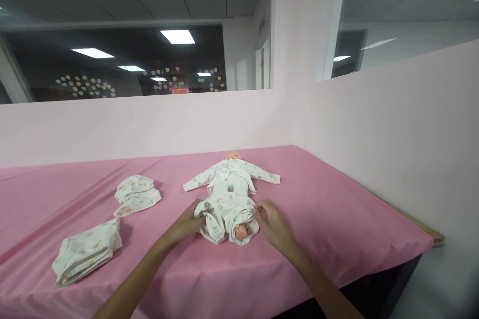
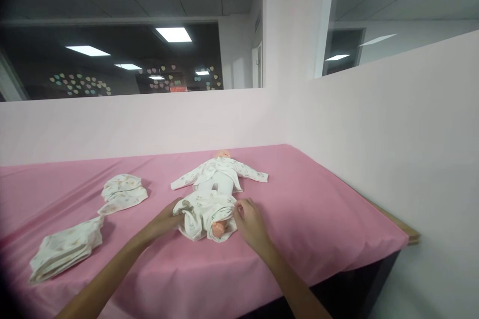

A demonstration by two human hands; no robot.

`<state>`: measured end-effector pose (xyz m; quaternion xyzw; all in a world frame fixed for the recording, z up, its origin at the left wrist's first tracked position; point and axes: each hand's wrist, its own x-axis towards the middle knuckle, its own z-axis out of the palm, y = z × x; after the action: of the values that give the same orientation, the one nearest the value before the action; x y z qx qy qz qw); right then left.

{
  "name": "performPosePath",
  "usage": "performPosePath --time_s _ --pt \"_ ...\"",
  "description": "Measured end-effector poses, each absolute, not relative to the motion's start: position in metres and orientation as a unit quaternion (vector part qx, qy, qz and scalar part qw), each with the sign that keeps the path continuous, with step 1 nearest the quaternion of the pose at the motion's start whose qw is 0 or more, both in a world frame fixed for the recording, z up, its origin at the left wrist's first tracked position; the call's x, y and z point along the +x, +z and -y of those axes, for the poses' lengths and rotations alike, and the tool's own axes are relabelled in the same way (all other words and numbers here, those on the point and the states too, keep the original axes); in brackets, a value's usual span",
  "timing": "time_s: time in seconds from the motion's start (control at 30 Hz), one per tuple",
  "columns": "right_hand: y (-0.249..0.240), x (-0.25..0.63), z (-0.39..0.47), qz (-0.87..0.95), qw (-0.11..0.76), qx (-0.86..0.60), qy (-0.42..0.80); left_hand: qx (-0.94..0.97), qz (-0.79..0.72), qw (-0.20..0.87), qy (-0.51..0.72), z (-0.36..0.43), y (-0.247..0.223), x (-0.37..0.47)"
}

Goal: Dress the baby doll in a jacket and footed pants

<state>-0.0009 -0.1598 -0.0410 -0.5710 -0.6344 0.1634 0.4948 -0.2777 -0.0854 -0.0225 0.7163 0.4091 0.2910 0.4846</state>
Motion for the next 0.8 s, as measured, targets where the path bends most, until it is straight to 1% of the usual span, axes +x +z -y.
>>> performPosePath --time_s 0.1,0.17,0.3,0.37,0.4,0.47,0.57,0.67,0.77,0.8 --pt "-0.028 -0.005 0.139 0.654 0.502 -0.533 0.191 0.741 -0.352 0.534 0.205 0.079 -0.012 -0.288" --pt "-0.019 -0.008 0.121 0.663 0.476 -0.528 0.235 0.742 -0.316 0.567 0.167 0.072 -0.007 -0.296" --pt "-0.002 -0.014 0.093 0.682 0.394 -0.543 0.291 0.685 -0.222 0.669 0.185 0.049 -0.009 -0.303" --pt "0.007 -0.016 0.085 0.694 0.369 -0.532 0.316 0.656 -0.205 0.695 0.212 0.038 -0.013 -0.299" --pt "0.011 -0.017 0.083 0.699 0.355 -0.522 0.335 0.652 -0.221 0.69 0.222 0.033 -0.014 -0.294" --pt "0.017 -0.019 0.08 0.706 0.322 -0.506 0.377 0.673 -0.281 0.647 0.224 0.027 -0.013 -0.283" --pt "0.026 -0.022 0.08 0.716 0.276 -0.501 0.4 0.745 -0.35 0.528 0.21 0.027 -0.004 -0.266" --pt "0.032 -0.024 0.083 0.75 0.225 -0.492 0.381 0.797 -0.361 0.451 0.174 0.038 0.006 -0.263" --pt "0.035 -0.025 0.087 0.787 0.163 -0.47 0.364 0.828 -0.339 0.429 0.125 0.052 0.01 -0.272" --pt "0.034 -0.025 0.088 0.794 0.154 -0.468 0.356 0.836 -0.331 0.422 0.115 0.056 0.01 -0.276"
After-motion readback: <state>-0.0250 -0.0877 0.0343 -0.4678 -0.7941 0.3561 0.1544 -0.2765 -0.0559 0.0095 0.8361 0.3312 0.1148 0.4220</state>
